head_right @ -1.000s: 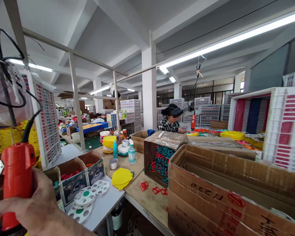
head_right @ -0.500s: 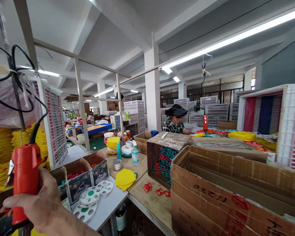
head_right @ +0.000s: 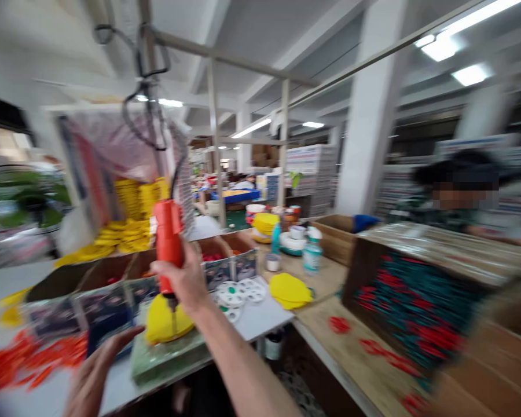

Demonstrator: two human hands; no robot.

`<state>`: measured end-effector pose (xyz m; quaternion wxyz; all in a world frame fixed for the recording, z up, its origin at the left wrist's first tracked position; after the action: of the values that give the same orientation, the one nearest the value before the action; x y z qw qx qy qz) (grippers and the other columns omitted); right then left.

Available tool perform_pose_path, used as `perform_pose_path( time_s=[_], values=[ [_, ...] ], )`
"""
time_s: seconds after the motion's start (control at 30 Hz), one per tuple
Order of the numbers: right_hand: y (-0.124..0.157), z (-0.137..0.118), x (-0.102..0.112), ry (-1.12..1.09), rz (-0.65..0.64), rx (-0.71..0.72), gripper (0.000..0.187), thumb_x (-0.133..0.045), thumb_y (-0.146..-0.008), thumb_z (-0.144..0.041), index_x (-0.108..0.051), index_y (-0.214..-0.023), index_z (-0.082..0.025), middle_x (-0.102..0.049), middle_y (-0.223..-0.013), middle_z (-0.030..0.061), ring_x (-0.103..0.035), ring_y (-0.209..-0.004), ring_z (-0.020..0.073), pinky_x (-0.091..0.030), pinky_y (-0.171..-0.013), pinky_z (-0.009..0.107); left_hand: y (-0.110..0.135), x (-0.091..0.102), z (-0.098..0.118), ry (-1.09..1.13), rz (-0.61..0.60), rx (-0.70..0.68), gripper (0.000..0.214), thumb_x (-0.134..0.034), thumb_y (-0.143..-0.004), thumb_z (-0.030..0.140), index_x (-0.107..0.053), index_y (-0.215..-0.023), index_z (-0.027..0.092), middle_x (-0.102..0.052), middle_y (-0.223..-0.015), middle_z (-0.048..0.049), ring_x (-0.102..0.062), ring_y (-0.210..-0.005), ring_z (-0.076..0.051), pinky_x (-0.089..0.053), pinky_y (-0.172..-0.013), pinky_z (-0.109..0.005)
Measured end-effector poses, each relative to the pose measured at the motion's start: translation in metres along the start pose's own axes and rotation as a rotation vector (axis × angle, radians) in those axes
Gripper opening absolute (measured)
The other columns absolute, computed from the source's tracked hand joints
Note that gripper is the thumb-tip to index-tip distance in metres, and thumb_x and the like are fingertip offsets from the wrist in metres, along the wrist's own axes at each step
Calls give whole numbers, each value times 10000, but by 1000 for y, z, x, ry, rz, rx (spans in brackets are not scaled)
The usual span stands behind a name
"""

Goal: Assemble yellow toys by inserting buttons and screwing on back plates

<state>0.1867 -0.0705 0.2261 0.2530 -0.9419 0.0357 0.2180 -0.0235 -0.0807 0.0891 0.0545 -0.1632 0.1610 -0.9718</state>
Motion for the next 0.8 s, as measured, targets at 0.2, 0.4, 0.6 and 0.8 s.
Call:
perform_pose_path(
  time_s=[0.2,0.4,0.6,0.8],
  values=[
    [-22,30,-1,47,-17,138,412,-774,-752,-251,-642,-1142,-245,-695,-909,0,-642,-629,134,-526,-577,272,-22,6,-29,16,-171,-91,390,-501,-993,503,-734,-1146,230,-677,-1385,-94,-579,-1338,-305,-421,-1170,-468],
    [-27,60,-12,165,-18,186,371,-753,-791,-260,-640,-1144,-282,-694,-1037,34,-634,-647,143,-541,-619,333,-30,-29,-33,-265,-455,-400,776,-779,-807,497,-494,-1479,235,-361,-1653,-143,-289,-1537,-359,-289,-1245,-558],
    [-24,90,-15,235,6,168,358,-749,-809,-279,-635,-1148,-300,-674,-1134,77,-663,-691,171,-554,-652,380,-53,-71,-39,-398,-654,-515,1146,-836,-640,669,-355,-1578,220,-285,-1689,-128,-179,-1562,-415,-123,-1279,-612],
    [-18,102,-22,226,-1,132,456,-741,-807,-268,-636,-1248,-320,-681,-1193,101,-642,-688,180,-549,-652,397,-55,-90,-47,-416,-656,-623,782,-665,-824,709,-528,-1453,266,-456,-1609,-80,-202,-1558,-396,-149,-1268,-626]
  ],
)
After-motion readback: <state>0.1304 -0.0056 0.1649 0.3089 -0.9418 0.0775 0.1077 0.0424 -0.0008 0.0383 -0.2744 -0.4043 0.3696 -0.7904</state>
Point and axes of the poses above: each hand's wrist, its own y-axis away from the middle knuckle, its own x-axis out of the back of the hand, z = x × y, the point moved 9 cm from there along -y, towards the middle knuckle
